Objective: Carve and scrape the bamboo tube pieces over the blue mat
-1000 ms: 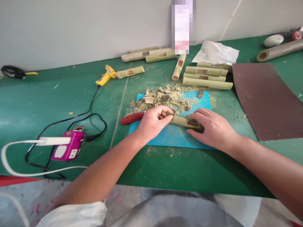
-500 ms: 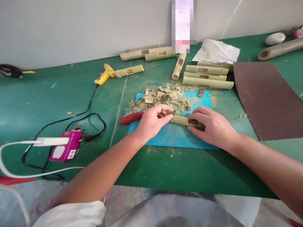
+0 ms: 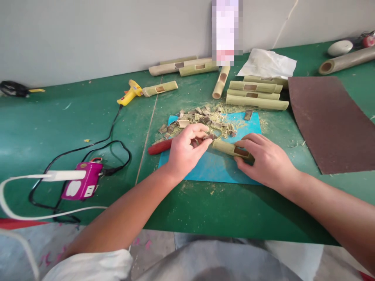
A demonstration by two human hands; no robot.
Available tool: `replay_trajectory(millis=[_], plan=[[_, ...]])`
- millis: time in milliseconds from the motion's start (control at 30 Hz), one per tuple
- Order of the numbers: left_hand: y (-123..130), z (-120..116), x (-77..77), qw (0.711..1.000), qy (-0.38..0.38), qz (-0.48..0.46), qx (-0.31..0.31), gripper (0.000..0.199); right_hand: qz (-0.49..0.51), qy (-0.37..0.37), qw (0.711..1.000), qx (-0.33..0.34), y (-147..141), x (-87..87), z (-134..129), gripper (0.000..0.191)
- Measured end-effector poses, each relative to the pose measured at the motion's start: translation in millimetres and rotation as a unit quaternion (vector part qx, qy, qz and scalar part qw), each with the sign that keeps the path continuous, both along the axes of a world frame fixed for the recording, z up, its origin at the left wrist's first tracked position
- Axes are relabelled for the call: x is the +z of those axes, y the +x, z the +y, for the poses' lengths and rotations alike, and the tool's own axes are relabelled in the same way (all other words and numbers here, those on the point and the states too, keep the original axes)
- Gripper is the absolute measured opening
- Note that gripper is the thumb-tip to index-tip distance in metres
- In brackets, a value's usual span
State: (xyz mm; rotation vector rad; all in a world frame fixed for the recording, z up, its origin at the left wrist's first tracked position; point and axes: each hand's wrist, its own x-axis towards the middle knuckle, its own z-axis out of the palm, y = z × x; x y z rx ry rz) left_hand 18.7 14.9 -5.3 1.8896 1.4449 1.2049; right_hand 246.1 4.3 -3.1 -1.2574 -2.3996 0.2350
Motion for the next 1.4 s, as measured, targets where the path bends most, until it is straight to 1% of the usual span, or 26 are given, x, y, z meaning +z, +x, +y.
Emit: replay_trajectory(millis=[100,200,333,433,533,700,833,900,967,1033,1067,1133,1167,1233,1400], plan=[[0.4,0.4,-0.2,0.998,0.038,0.026,-0.044,0.007,-0.007,0.002,1.0,0.003,-1.0,0.5,-2.2,0.018],[-1.9,2.9,-1.2,0.993,0.07,0.043,-0.08,0.006,-0.015,-0.002,1.0,-0.001,-1.4,1.1,-3.0,0.018],[-5.2,4.9,-3.2,0.984,0.112,0.117,-0.073,0.005,-0.018,-0.011,1.0,-0.005,-1.4,1.0,-2.4,0.018],[-5.2,4.0,-4.5,0.981,0.11,0.147,-0.066,0.004,-0.017,-0.012,1.0,-0.004,-1.0,0.3,-2.3,0.018],[-3.7,2.8,-4.6,0.984,0.092,0.135,-0.074,0.007,-0.016,-0.015,1.0,-0.009,-0.8,-0.2,-2.4,0.018],[-2.0,2.6,-1.1,0.987,0.097,0.11,-0.066,0.009,-0.011,-0.012,1.0,-0.013,-0.8,-0.2,-2.1,0.017],[-1.2,1.6,0.8,0.99,0.094,0.064,-0.081,0.011,-0.013,-0.014,1.0,-0.014,-0.9,0.0,-1.7,0.016],[-1.0,1.3,-0.1,0.989,0.102,0.064,-0.079,0.008,-0.013,-0.017,1.0,-0.013,-1.1,0.1,-1.8,0.016],[-1.2,1.5,-1.6,0.991,0.094,0.065,-0.064,0.015,-0.012,-0.019,1.0,-0.013,-1.5,0.1,-2.0,0.017],[-1.4,2.1,-2.6,0.995,0.07,0.057,-0.052,0.022,-0.008,-0.022,1.0,-0.012,-2.0,0.4,-2.4,0.017],[-1.6,2.4,-2.8,0.995,0.061,0.054,-0.05,0.021,-0.005,-0.024,1.0,-0.011,-2.2,0.7,-2.6,0.018],[-2.0,2.8,-2.4,0.996,0.051,0.051,-0.051,0.011,0.001,-0.03,1.0,-0.006,-2.1,1.7,-2.8,0.021],[-2.3,2.9,-2.1,0.996,0.048,0.049,-0.056,0.005,0.002,-0.033,0.999,-0.001,-1.6,2.3,-2.8,0.024],[-3.4,2.9,-1.5,0.996,0.04,0.035,-0.073,0.002,0.004,-0.039,0.999,0.009,0.2,3.7,-2.4,0.03],[-8.3,3.4,-0.5,0.99,0.039,0.019,-0.135,0.003,0.0,-0.053,0.997,0.051,9.5,7.2,3.2,0.035]])
